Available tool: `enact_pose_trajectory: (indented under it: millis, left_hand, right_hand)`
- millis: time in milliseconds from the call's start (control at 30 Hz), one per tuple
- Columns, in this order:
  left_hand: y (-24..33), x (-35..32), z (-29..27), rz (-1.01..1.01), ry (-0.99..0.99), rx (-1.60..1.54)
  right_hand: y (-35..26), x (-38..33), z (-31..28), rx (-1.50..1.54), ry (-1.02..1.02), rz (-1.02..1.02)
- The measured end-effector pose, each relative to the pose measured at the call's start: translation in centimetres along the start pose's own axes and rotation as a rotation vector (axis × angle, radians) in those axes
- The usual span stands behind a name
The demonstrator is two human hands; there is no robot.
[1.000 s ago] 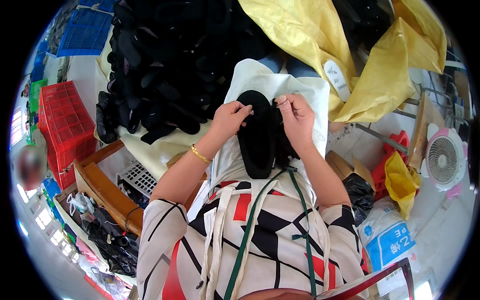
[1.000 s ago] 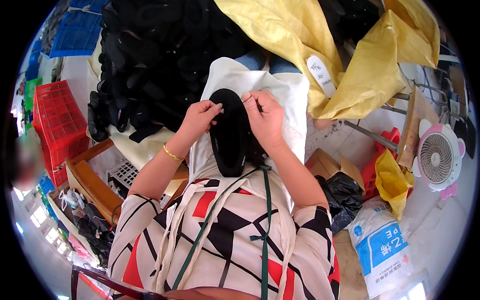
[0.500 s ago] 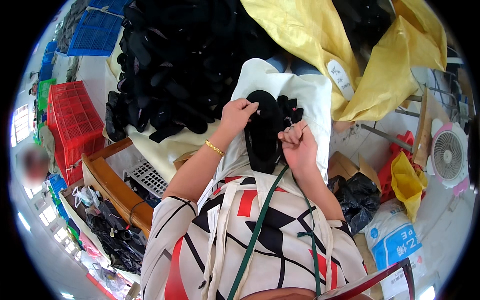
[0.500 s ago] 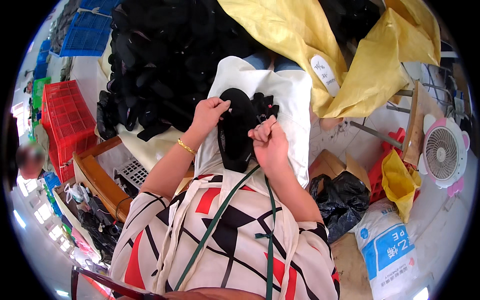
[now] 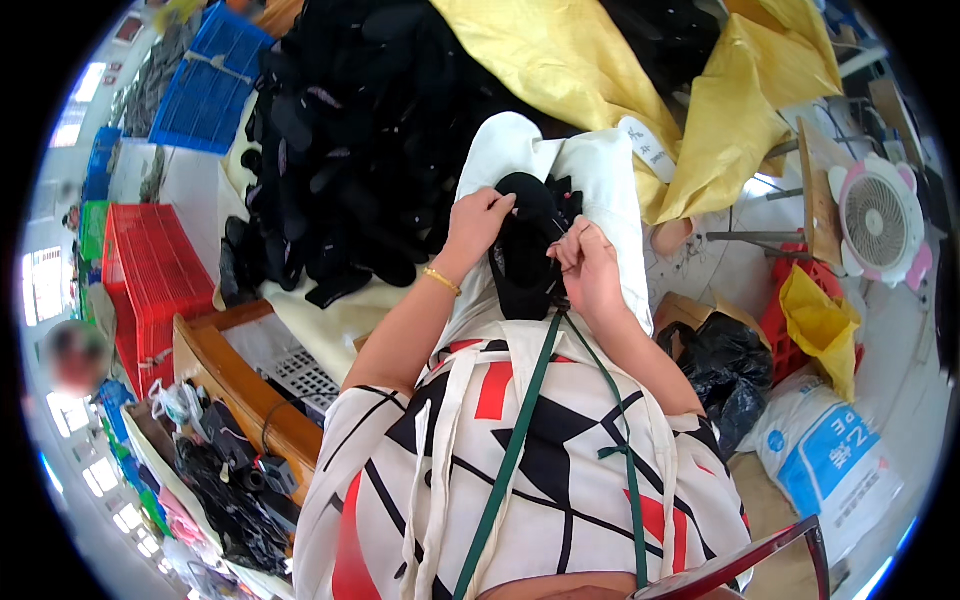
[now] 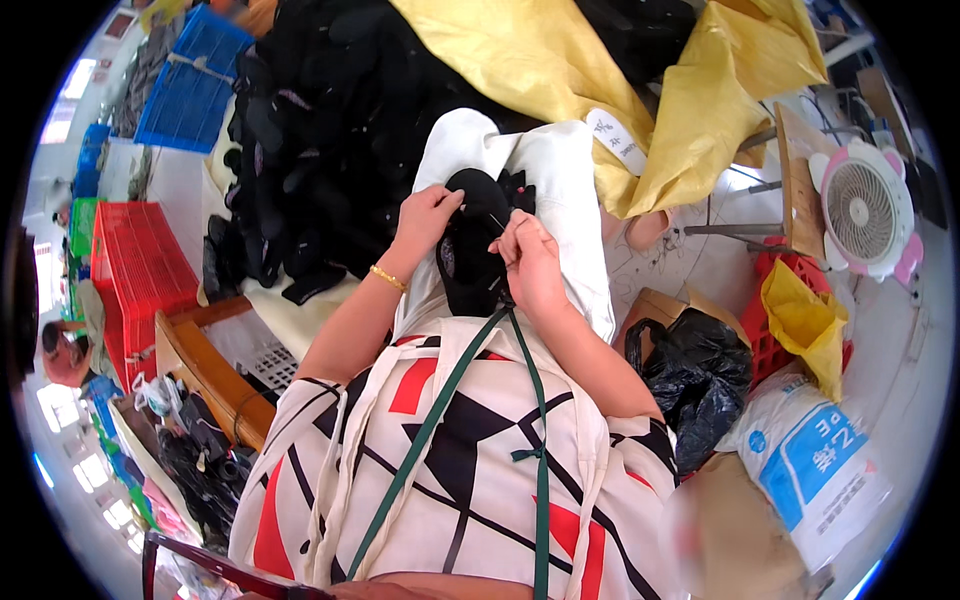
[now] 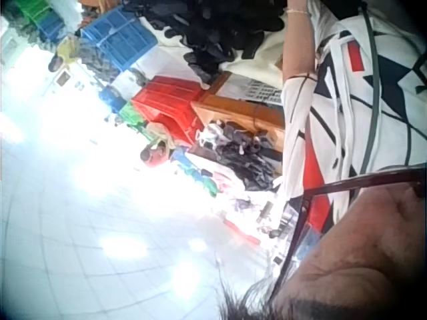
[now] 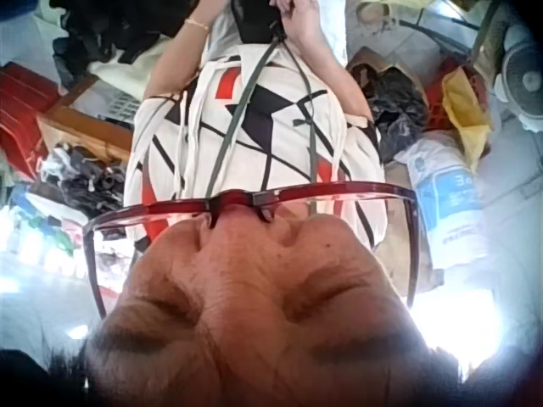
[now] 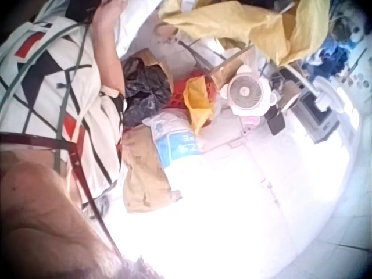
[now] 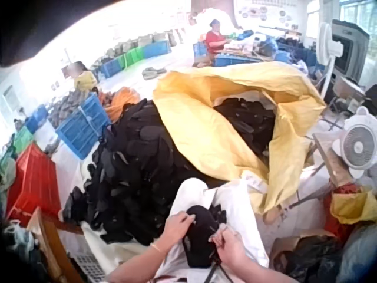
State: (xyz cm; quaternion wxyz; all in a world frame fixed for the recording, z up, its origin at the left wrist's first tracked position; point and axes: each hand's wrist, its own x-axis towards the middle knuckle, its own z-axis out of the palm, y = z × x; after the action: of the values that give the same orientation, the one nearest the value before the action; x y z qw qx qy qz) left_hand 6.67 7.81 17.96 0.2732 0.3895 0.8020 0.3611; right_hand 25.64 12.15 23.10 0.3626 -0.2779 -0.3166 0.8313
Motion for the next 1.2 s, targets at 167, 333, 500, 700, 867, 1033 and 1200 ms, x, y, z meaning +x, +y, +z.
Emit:
enact_pose_trajectory:
  millis: [167, 333, 500, 700, 867, 1033, 1200]
  left_hand:
    - [4.5, -0.5, -2.0, 0.455, 0.116, 0.305]
    - [6.3, 0.6, -2.7, 0.546, -0.119, 0.378]
    - [8.9, 1.7, -1.9, 0.43, -0.231, 0.65]
    - [6.7, 4.4, -2.0, 0.361, -0.178, 0.41]
    - [4.8, 4.7, -3.1, 0.052, -0.212, 0.058]
    - [4.7, 4.5, -4.2, -0.125, -0.166, -0.115]
    - [4.8, 3.8, -4.7, -0.204, -0.113, -0.141]
  right_hand:
    - [-3.9, -0.8, -1.2, -0.861, 0.018, -0.552]
    - [-7.6, -5.4, -6.5, -1.347, -0.028, -0.647]
    - [-7.6, -7.9, -14.1, -1.215, 0.306, -0.159]
    - [-6.3, -3.1, -12.1, -0.52, 0.278, -0.089]
    - [-5.7, 2.6, -2.2, -0.473, -0.023, 0.235]
    - [-1.7, 6.9, 0.0, -0.725, -0.114, 0.071]
    - [2.4, 8.9, -2.0, -0.981, -0.062, -0.101]
